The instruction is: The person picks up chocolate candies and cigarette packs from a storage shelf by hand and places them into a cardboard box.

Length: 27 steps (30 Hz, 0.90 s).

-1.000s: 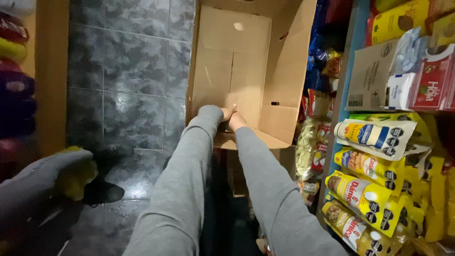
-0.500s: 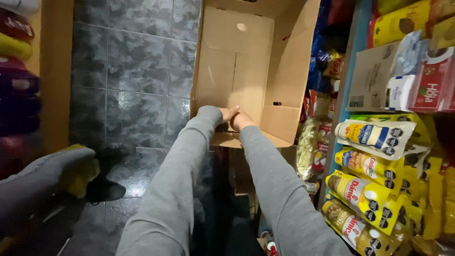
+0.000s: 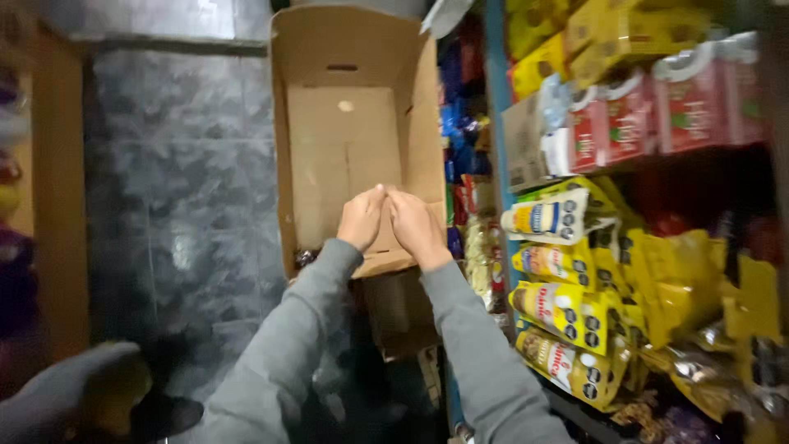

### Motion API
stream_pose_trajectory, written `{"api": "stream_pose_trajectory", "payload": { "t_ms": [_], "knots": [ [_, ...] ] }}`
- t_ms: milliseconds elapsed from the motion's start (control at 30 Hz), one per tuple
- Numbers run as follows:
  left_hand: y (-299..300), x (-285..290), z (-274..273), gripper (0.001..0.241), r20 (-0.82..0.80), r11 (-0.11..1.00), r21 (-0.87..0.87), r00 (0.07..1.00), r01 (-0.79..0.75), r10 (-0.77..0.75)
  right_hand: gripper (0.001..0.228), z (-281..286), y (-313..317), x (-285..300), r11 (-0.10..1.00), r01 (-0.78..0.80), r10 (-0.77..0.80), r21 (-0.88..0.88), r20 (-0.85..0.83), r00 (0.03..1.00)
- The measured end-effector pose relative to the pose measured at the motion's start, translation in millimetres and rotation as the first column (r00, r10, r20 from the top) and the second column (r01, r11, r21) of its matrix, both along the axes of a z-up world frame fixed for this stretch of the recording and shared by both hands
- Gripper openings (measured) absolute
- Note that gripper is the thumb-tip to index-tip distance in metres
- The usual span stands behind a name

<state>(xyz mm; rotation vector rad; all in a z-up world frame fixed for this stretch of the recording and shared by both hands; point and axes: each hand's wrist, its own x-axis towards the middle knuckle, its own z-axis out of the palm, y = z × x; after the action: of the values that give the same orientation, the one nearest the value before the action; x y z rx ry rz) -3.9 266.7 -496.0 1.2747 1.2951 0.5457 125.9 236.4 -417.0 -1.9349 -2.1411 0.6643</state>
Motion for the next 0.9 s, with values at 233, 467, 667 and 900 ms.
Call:
{"api": "stream_pose_trajectory", "payload": {
  "t_ms": [233,467,667,900],
  "knots": [
    [-72,49,145,0.048,0.383,0.950,0.311,0.919,-0.035,-0.092,0.035,93,-101,46,0.856,0.291,-0.234,0.428,-0.182,0.955],
    [-155,78,280,0.047,0.546,0.864,0.503,0.770,0.013,-0.330,0.038,215,-216,55,0.709,0.474,-0.435,0.521,-0.205,0.877],
    [-222,102,339,0.055,0.573,0.843,0.506,0.661,0.180,-0.485,0.040,271,-294,61,0.608,0.588,-0.552,0.534,-0.248,0.796],
    [-275,129,387,0.061,0.594,0.768,0.587,0.508,0.256,-0.623,0.033,325,-352,64,0.361,0.575,-0.622,0.735,-0.270,0.735]
  ]
}}
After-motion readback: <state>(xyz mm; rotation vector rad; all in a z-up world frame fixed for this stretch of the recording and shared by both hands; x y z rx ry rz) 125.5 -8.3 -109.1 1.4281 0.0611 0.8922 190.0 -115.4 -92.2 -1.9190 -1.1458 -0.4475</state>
